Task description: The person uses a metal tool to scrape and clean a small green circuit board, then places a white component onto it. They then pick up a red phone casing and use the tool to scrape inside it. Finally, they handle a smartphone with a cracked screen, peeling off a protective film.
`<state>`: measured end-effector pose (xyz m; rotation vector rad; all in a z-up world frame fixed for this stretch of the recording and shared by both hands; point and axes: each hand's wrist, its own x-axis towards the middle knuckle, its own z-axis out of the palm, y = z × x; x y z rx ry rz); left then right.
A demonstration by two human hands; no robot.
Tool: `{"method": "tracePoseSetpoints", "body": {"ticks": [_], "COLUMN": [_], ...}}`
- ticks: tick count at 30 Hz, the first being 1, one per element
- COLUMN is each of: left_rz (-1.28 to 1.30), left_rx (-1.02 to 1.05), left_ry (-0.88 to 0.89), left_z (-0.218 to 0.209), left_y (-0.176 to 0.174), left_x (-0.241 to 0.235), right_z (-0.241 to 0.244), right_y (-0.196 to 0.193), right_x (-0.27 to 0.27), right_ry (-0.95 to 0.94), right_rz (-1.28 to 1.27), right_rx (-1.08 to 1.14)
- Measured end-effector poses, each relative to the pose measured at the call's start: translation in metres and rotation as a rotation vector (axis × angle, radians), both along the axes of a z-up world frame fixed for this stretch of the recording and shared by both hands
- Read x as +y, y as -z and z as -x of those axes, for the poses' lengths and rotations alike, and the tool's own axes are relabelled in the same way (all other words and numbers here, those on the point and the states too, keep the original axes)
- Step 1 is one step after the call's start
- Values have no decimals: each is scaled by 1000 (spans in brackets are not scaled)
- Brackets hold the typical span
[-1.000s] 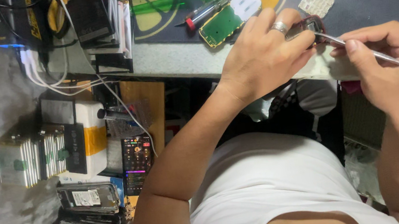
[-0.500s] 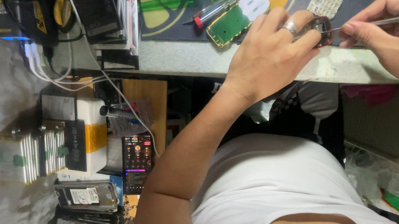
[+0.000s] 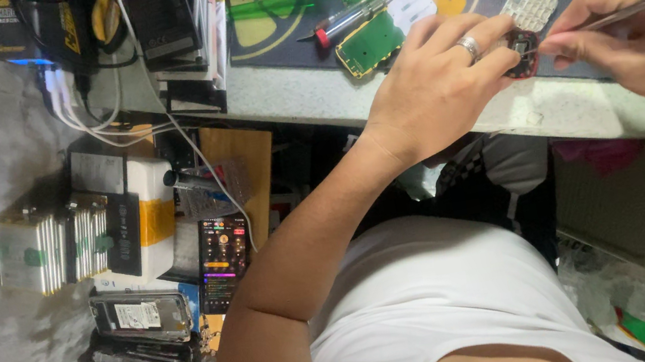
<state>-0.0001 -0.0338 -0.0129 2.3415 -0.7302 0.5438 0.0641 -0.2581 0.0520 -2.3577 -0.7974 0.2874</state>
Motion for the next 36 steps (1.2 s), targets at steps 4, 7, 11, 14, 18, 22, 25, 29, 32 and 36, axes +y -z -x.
{"method": "tracePoseSetpoints", "body": {"ticks": [4,7,11,14,18,22,25,29,32,36], "left_rz": [7,12,-7,-15,-29,-29,-13,1,9,27], "left_rx": [27,29,61,49,61,53,46,27,13,1], "left_ry": [-6,1,0,9,8,6,-6,-13,-20,-13], "left_z": [-1,-2,-2,-3,-3,-3,-3,-3,-2,-2], "left_y": [0,0,0,-1,-1,-1,0,2,4,4], "left_x": [1,1,2,3,3,3,3,-1,-3,-5], "right_z": [5,9,21,43,56,69,77,85,90,92], "right_y": [-6,-10,-16,-22,-23,-16,-7,10,22,36], "right_x": [7,11,18,21,27,29,32,32,31,30], "right_ry": [-26,-47,-69,-67,-186,-149,-95,-21,2,39], "right_rz": [109,21,-91,118,116,145,77,14,-53,-93], "right_rx": [-77,-96,-120,-341,-510,-568,-617,-683,-700,-725]}}
